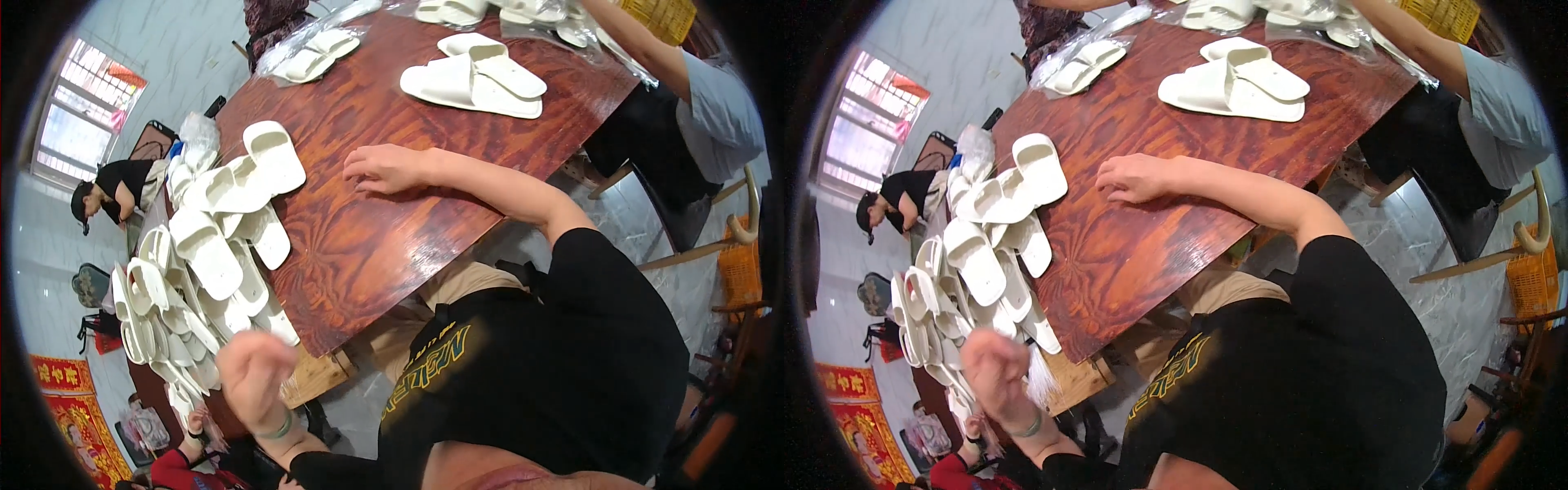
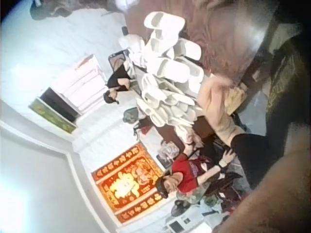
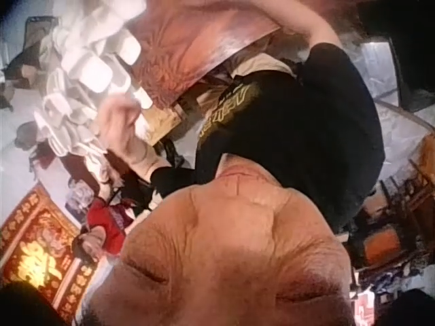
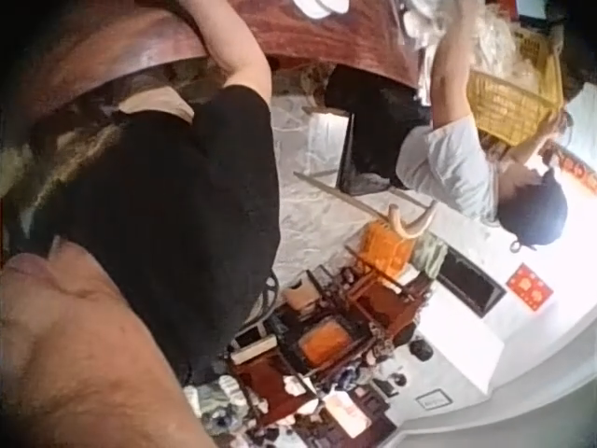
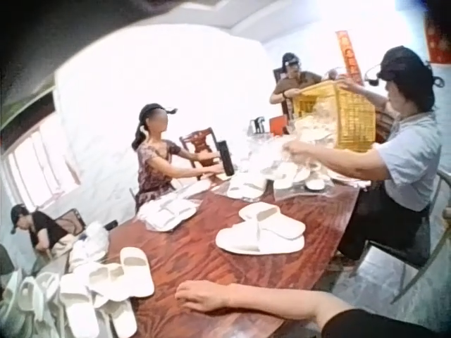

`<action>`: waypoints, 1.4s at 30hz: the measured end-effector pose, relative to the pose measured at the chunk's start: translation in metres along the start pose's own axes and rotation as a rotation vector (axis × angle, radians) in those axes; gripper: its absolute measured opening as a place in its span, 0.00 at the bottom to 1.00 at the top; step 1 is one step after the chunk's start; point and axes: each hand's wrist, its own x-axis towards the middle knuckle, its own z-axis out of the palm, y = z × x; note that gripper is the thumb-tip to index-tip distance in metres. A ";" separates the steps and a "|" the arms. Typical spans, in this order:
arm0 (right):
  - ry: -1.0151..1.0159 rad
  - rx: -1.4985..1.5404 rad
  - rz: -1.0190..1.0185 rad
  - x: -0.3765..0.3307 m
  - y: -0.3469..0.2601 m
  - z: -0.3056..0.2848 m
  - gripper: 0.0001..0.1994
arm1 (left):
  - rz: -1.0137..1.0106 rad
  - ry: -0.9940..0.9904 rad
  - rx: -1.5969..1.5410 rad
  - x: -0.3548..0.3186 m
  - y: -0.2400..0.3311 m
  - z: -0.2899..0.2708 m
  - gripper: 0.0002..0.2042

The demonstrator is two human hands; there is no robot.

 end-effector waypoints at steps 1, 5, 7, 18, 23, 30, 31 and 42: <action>0.047 -0.103 -0.029 -0.011 -0.006 -0.013 0.12 | -0.144 0.030 -0.027 0.008 -0.012 0.005 0.11; 0.153 -0.435 0.327 -0.066 0.001 -0.102 0.08 | -0.308 0.004 -0.114 0.029 -0.049 0.017 0.11; -0.072 -0.812 0.739 -0.094 0.027 -0.152 0.06 | -0.351 -0.027 -0.122 0.031 -0.063 0.020 0.12; -0.055 -0.423 0.937 -0.112 0.136 -0.156 0.16 | -0.403 -0.171 -0.103 0.056 -0.108 0.047 0.11; -0.151 -0.567 0.994 -0.088 0.080 -0.123 0.13 | -0.067 -0.052 0.415 0.093 -0.141 0.069 0.20; -0.327 -0.741 0.745 -0.053 0.003 -0.075 0.12 | -0.337 -0.115 0.898 0.142 -0.155 0.107 0.51; -0.331 -0.751 0.662 -0.051 -0.005 -0.067 0.13 | -0.363 -0.124 0.907 0.143 -0.155 0.107 0.51; -0.259 -0.696 0.426 -0.037 -0.029 -0.023 0.15 | -0.441 0.001 1.102 0.134 -0.163 0.070 0.50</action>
